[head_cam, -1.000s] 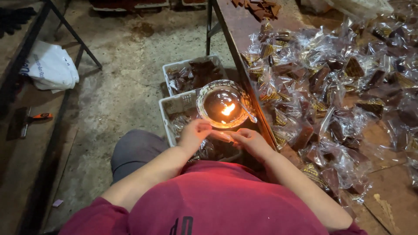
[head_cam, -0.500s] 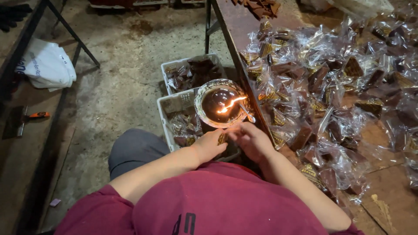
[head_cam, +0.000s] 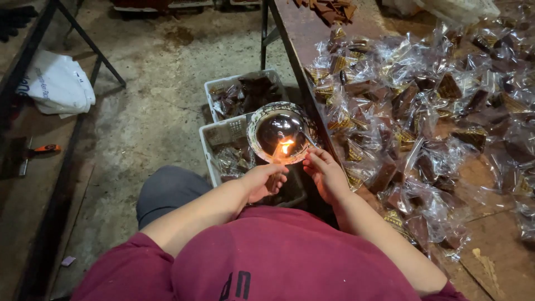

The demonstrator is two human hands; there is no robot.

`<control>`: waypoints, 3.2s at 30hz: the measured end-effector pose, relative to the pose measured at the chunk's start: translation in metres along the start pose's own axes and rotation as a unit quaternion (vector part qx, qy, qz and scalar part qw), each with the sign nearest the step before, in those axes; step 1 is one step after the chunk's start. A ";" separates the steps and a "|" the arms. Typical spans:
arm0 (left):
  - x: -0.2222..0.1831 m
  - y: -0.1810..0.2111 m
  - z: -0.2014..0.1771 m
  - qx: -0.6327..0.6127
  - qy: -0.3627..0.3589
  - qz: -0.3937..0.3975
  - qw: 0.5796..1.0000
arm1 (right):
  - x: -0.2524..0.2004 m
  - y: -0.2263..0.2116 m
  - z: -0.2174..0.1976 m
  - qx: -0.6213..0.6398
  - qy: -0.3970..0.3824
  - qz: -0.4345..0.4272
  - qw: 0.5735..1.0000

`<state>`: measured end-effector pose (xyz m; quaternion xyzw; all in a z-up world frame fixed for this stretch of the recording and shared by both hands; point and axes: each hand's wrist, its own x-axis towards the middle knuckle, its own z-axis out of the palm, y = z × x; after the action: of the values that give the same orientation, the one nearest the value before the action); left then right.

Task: Sealing small plastic bags containing brown material by holding the edges over a candle flame.

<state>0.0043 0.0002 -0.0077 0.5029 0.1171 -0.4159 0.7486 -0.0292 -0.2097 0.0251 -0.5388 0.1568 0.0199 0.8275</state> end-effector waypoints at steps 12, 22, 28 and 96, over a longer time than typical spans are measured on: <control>-0.016 -0.004 -0.006 0.321 0.000 0.167 0.932 | -0.032 -0.010 0.026 0.000 -0.089 0.110 0.990; -0.037 -0.009 -0.006 0.047 -0.013 0.211 0.976 | -0.037 0.008 0.016 -0.243 -0.138 0.076 0.957; -0.027 -0.017 -0.043 0.117 0.070 0.163 0.977 | -0.029 -0.050 -0.010 -0.403 0.081 -0.149 0.899; -0.021 0.009 0.006 -0.045 -0.052 -0.022 0.997 | -0.005 -0.015 0.010 0.000 0.023 0.020 1.000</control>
<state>-0.0034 0.0068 0.0135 0.4435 0.1073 -0.4520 0.7664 -0.0284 -0.2060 0.0431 -0.5361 0.1861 0.0238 0.8230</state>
